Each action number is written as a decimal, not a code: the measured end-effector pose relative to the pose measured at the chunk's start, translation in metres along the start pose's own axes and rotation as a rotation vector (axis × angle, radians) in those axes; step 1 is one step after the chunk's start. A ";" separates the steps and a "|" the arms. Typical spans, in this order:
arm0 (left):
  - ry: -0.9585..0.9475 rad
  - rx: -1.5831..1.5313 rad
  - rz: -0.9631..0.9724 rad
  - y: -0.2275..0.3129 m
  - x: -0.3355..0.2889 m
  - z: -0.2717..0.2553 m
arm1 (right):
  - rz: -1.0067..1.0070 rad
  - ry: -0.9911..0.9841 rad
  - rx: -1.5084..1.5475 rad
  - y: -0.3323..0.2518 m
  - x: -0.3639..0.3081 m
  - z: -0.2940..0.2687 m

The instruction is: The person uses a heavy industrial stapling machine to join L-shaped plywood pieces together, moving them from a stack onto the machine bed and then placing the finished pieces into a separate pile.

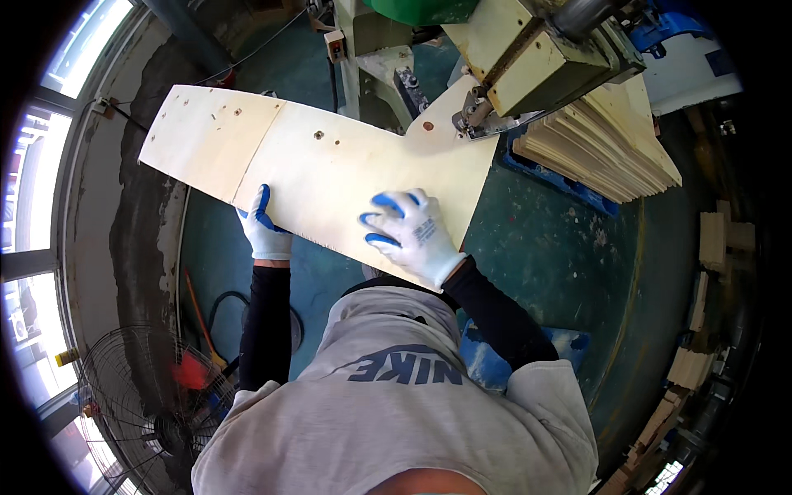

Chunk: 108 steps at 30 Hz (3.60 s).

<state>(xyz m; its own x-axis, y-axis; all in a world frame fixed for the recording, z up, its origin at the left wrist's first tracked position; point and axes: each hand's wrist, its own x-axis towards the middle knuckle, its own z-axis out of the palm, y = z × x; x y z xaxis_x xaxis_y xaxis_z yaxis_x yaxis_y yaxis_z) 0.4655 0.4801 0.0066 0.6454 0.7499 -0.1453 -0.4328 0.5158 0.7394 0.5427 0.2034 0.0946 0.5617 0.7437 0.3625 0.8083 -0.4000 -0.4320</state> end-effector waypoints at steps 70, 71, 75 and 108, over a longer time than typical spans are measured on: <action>0.003 0.419 -0.163 0.160 0.063 -0.115 | 0.929 0.517 1.314 0.084 0.011 0.052; -0.004 0.354 -0.187 0.164 0.053 -0.117 | 0.937 0.487 1.257 0.084 0.008 0.059; 0.097 0.519 -0.004 0.169 0.075 -0.128 | 0.897 0.524 1.476 0.083 0.006 0.054; -0.012 0.260 -0.792 -0.186 -0.177 -0.094 | 1.324 0.830 1.329 0.270 -0.345 -0.075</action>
<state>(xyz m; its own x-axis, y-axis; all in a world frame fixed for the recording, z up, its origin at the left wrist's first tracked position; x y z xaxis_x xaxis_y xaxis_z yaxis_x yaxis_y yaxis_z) 0.3730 0.2901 -0.1670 0.7050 0.1998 -0.6805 0.3107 0.7755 0.5495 0.5803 -0.2015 -0.0849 0.8130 -0.1341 -0.5666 -0.4550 0.4610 -0.7619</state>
